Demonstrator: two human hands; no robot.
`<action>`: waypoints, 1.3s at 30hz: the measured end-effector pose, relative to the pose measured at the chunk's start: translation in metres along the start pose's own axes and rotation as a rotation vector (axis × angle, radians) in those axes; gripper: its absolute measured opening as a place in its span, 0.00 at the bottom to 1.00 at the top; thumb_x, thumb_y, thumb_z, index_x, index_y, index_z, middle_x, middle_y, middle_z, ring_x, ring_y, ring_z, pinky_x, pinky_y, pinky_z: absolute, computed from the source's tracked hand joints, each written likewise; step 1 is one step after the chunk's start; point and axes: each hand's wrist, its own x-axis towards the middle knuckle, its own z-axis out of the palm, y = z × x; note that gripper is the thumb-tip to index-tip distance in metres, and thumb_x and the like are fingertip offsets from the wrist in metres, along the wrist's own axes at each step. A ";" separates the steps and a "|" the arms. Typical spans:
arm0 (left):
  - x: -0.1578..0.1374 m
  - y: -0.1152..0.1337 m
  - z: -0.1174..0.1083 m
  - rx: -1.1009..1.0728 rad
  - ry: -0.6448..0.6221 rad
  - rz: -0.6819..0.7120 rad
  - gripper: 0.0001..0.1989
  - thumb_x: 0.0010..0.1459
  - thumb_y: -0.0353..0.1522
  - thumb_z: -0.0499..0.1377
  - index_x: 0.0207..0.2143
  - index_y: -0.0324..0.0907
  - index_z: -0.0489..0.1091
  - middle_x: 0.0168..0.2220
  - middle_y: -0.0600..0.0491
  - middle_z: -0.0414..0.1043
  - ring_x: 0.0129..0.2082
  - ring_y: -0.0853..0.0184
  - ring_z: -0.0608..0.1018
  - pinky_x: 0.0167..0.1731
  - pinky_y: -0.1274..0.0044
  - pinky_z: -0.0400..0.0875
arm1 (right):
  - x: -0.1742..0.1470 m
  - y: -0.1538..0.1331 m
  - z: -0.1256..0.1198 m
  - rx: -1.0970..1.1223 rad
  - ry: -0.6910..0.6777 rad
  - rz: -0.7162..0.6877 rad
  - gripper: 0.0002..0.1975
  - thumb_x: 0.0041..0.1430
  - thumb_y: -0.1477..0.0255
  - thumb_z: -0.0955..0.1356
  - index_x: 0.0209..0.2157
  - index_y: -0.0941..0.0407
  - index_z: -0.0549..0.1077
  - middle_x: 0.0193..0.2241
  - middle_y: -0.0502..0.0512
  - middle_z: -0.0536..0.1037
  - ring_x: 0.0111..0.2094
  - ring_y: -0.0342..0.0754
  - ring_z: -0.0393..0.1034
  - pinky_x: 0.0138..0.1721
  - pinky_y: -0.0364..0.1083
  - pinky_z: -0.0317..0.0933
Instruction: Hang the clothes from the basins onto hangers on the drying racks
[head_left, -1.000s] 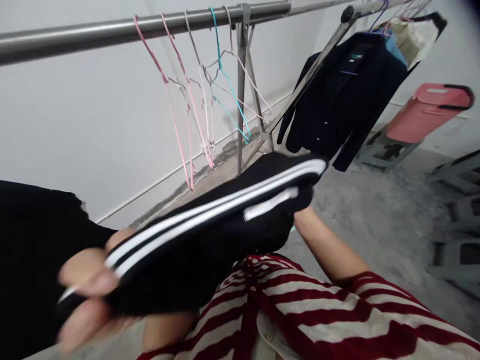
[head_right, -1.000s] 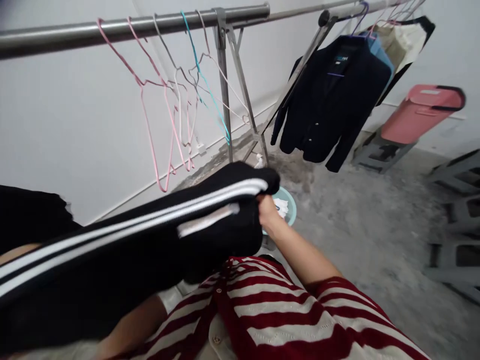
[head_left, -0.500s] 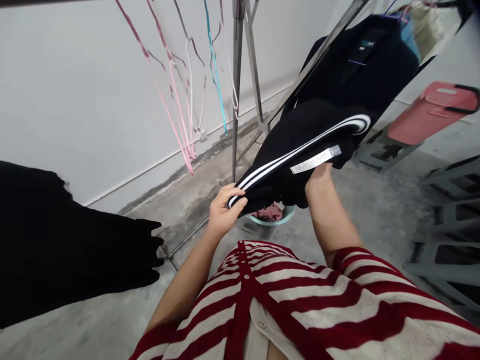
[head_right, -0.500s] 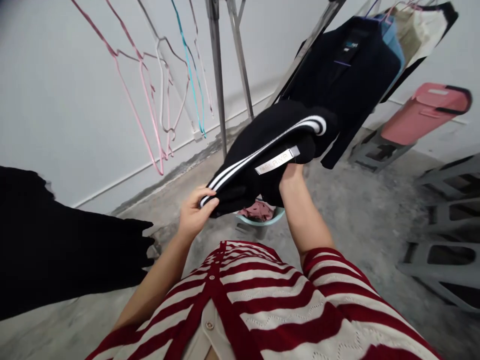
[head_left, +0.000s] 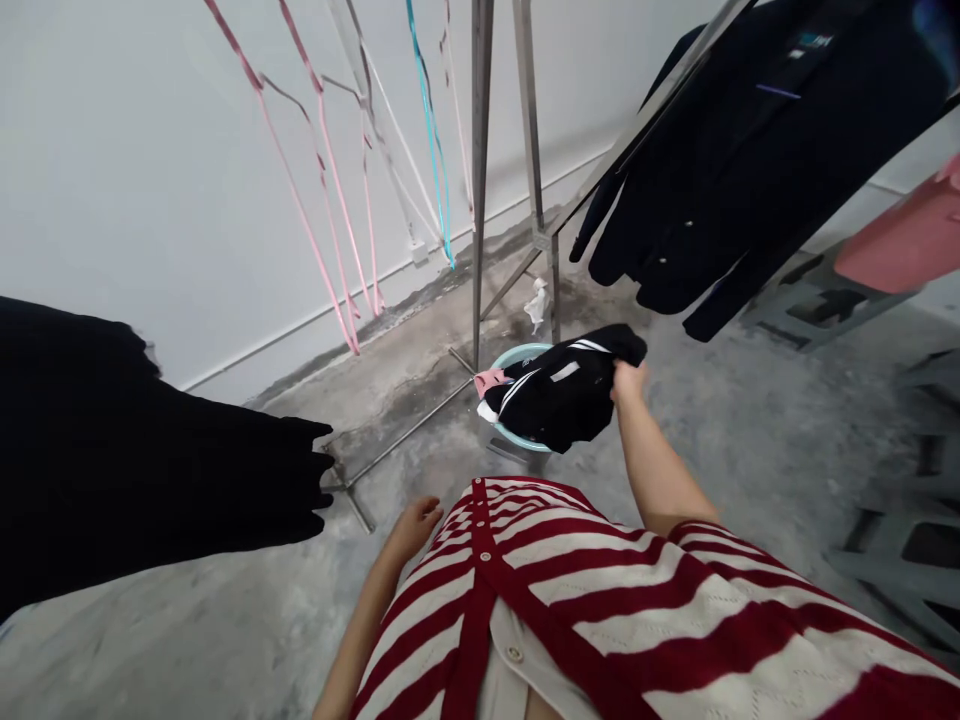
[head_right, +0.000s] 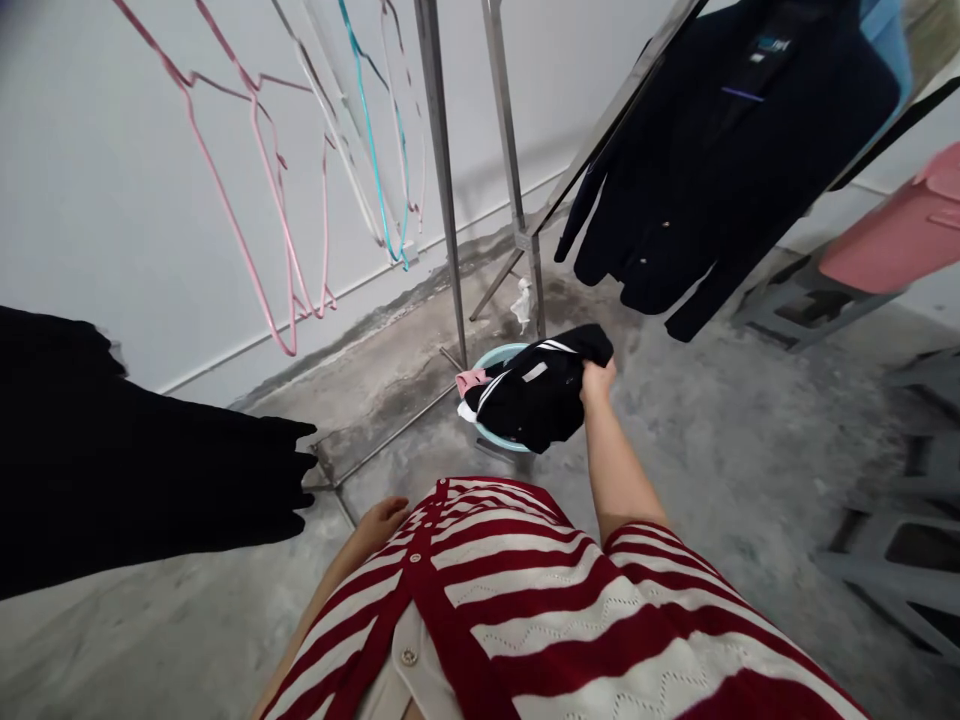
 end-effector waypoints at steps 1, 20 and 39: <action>-0.002 -0.008 0.003 0.014 0.011 -0.033 0.20 0.55 0.36 0.51 0.46 0.35 0.70 0.46 0.44 0.75 0.47 0.59 0.76 0.49 0.71 0.68 | -0.002 0.009 0.002 -0.071 -0.024 0.032 0.23 0.61 0.74 0.58 0.57 0.68 0.60 0.49 0.66 0.69 0.48 0.51 0.65 0.50 0.53 0.60; -0.064 -0.026 0.081 0.052 0.099 -0.446 0.17 0.57 0.34 0.50 0.46 0.38 0.68 0.43 0.44 0.76 0.43 0.62 0.77 0.44 0.75 0.66 | -0.061 0.071 0.102 -1.000 -1.227 -0.088 0.29 0.63 0.60 0.56 0.64 0.47 0.49 0.65 0.62 0.50 0.63 0.63 0.46 0.57 0.63 0.43; -0.071 -0.084 0.017 -0.138 0.368 -0.342 0.15 0.54 0.31 0.52 0.43 0.41 0.72 0.45 0.48 0.75 0.46 0.61 0.75 0.47 0.74 0.65 | -0.153 -0.012 0.134 -0.812 -0.878 -0.676 0.25 0.59 0.68 0.55 0.56 0.56 0.65 0.57 0.65 0.65 0.58 0.57 0.59 0.56 0.57 0.55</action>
